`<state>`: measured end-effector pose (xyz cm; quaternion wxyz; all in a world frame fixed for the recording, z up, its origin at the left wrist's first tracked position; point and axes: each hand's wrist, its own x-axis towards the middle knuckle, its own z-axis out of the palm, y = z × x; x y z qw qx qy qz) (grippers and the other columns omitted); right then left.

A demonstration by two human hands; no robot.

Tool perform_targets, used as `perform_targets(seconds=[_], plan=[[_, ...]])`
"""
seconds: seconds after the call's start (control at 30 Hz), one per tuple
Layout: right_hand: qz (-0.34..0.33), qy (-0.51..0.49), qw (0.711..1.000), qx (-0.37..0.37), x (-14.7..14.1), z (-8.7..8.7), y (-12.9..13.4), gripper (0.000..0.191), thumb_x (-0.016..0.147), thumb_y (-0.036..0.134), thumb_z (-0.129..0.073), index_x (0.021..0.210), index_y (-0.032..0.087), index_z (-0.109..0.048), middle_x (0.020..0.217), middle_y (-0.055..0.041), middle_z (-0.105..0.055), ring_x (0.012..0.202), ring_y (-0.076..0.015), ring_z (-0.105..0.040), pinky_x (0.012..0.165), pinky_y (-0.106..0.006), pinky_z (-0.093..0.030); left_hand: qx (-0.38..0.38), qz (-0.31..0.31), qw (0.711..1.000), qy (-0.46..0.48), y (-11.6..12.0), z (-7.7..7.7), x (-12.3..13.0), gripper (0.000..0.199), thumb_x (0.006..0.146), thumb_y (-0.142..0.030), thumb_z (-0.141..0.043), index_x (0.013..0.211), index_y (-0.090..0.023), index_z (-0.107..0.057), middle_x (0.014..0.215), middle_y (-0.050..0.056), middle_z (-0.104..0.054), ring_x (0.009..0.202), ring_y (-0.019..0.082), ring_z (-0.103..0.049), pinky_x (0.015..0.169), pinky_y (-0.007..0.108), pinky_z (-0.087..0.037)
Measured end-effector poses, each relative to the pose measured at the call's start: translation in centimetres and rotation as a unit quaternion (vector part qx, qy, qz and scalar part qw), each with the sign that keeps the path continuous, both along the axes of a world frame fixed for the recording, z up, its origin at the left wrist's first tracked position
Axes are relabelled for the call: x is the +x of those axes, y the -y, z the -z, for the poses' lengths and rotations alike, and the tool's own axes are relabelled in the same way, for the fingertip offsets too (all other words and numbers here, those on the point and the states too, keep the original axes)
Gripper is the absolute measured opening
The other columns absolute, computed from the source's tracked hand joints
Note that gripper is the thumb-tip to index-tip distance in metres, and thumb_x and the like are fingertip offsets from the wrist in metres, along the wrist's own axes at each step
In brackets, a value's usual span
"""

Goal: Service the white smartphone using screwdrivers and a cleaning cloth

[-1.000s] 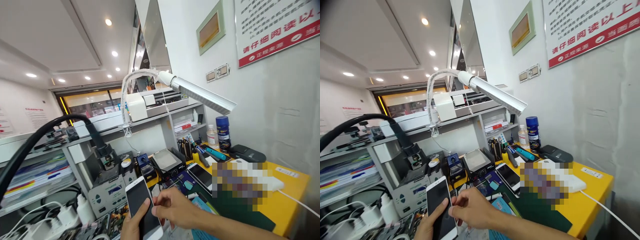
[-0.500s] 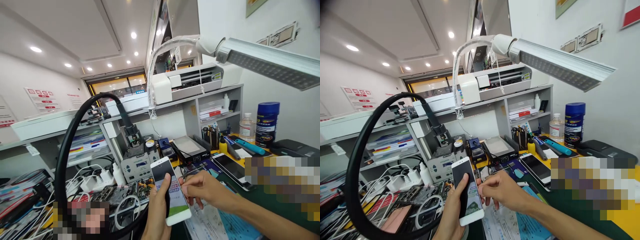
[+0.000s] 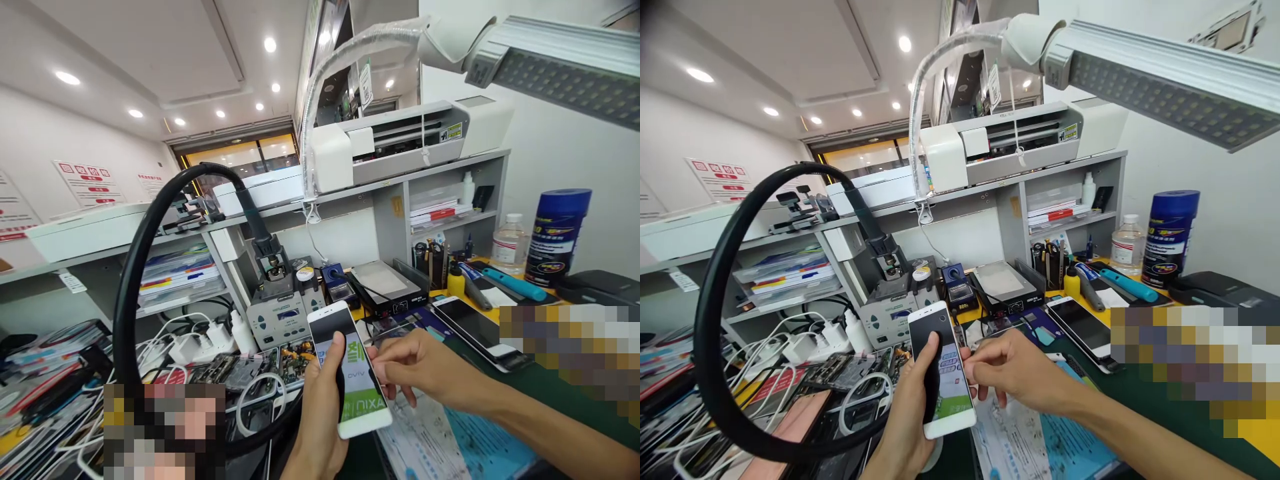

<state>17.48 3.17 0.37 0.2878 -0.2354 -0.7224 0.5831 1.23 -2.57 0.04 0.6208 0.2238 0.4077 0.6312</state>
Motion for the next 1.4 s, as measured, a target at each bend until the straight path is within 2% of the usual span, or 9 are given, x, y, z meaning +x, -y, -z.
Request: perform_targets(seconds=[0.17, 0.37, 0.5, 0.73, 0.93, 1.07, 1.27, 1.4], plan=[[-0.008, 0.008, 1.0, -0.002, 0.0, -0.1, -0.1, 0.028, 0.089, 0.04, -0.071, 0.08, 0.016, -0.082, 0.076, -0.0046, -0.065, 0.066, -0.0149, -0.061, 0.047, -0.02, -0.048, -0.008, -0.001, 1.0, -0.001, 0.2, -0.4, -0.1, 0.045, 0.083, -0.047, -0.073, 0.102, -0.007, -0.076, 0.072, 0.011, -0.076, 0.062, 0.025, -0.073, 0.064, 0.035, -0.058], [-0.005, 0.014, 1.0, -0.019, 0.1, 0.0, -0.1, 0.026, 0.088, 0.04, -0.073, 0.083, 0.017, -0.081, 0.078, -0.0052, -0.067, 0.068, -0.0161, -0.062, 0.047, -0.021, -0.05, -0.014, 0.007, 1.0, 0.01, 0.1, -0.8, -0.3, 0.046, 0.082, -0.046, -0.075, 0.106, -0.007, -0.074, 0.081, 0.013, -0.077, 0.064, 0.024, -0.073, 0.063, 0.033, -0.058], [-0.004, 0.021, 0.999, -0.032, 0.2, 0.1, 0.1, 0.026, 0.089, 0.04, -0.072, 0.084, 0.017, -0.08, 0.074, -0.0047, -0.067, 0.067, -0.0157, -0.062, 0.048, -0.021, -0.05, -0.014, 0.009, 1.0, 0.017, 0.1, -0.7, -0.3, 0.048, 0.084, -0.048, -0.072, 0.107, -0.006, -0.073, 0.082, 0.013, -0.077, 0.064, 0.024, -0.073, 0.064, 0.033, -0.058], [0.014, 0.026, 0.998, -0.059, 0.2, 0.3, 0.5, 0.027, 0.089, 0.043, -0.072, 0.097, 0.018, -0.079, 0.073, -0.0041, -0.071, 0.064, -0.0152, -0.062, 0.05, -0.021, -0.052, -0.02, 0.017, 0.999, 0.045, 0.1, -0.4, -0.1, 0.048, 0.085, -0.049, -0.07, 0.11, -0.007, -0.072, 0.077, 0.012, -0.076, 0.066, 0.026, -0.073, 0.064, 0.034, -0.059], [0.029, 0.029, 0.997, -0.071, 0.0, 0.2, 1.2, 0.022, 0.091, 0.038, -0.069, 0.094, 0.019, -0.079, 0.072, -0.0037, -0.07, 0.065, -0.0151, -0.062, 0.049, -0.019, -0.049, -0.036, 0.016, 0.997, 0.06, 0.0, 0.0, -0.2, 0.045, 0.085, -0.048, -0.07, 0.104, -0.007, -0.073, 0.079, 0.012, -0.075, 0.065, 0.025, -0.073, 0.063, 0.035, -0.06], [0.049, 0.046, 0.995, -0.075, -0.1, -0.3, 1.9, 0.019, 0.088, 0.034, -0.07, 0.09, 0.018, -0.079, 0.076, -0.0028, -0.067, 0.063, -0.0132, -0.059, 0.047, -0.018, -0.048, -0.05, 0.031, 0.995, 0.086, 0.0, 0.1, -0.2, 0.045, 0.086, -0.048, -0.069, 0.105, -0.008, -0.073, 0.076, 0.012, -0.074, 0.062, 0.025, -0.072, 0.06, 0.035, -0.06], [0.043, 0.058, 0.995, -0.071, -0.2, -0.7, 2.1, 0.022, 0.089, 0.036, -0.068, 0.084, 0.017, -0.077, 0.099, -0.0054, -0.067, 0.064, -0.0115, -0.06, 0.047, -0.018, -0.047, -0.054, 0.032, 0.993, 0.095, 0.2, -0.3, 0.1, 0.045, 0.088, -0.05, -0.067, 0.108, -0.01, -0.071, 0.079, 0.011, -0.075, 0.06, 0.023, -0.071, 0.057, 0.034, -0.059], [0.034, 0.034, 0.996, -0.072, -0.1, -0.1, 2.0, 0.021, 0.089, 0.037, -0.069, 0.088, 0.018, -0.076, 0.093, -0.004, -0.062, 0.067, -0.0136, -0.062, 0.046, -0.017, -0.046, -0.074, 0.018, 0.993, 0.091, 0.2, -0.4, 0.2, 0.048, 0.085, -0.051, -0.069, 0.113, -0.012, -0.07, 0.079, 0.01, -0.075, 0.061, 0.024, -0.072, 0.058, 0.034, -0.059]])
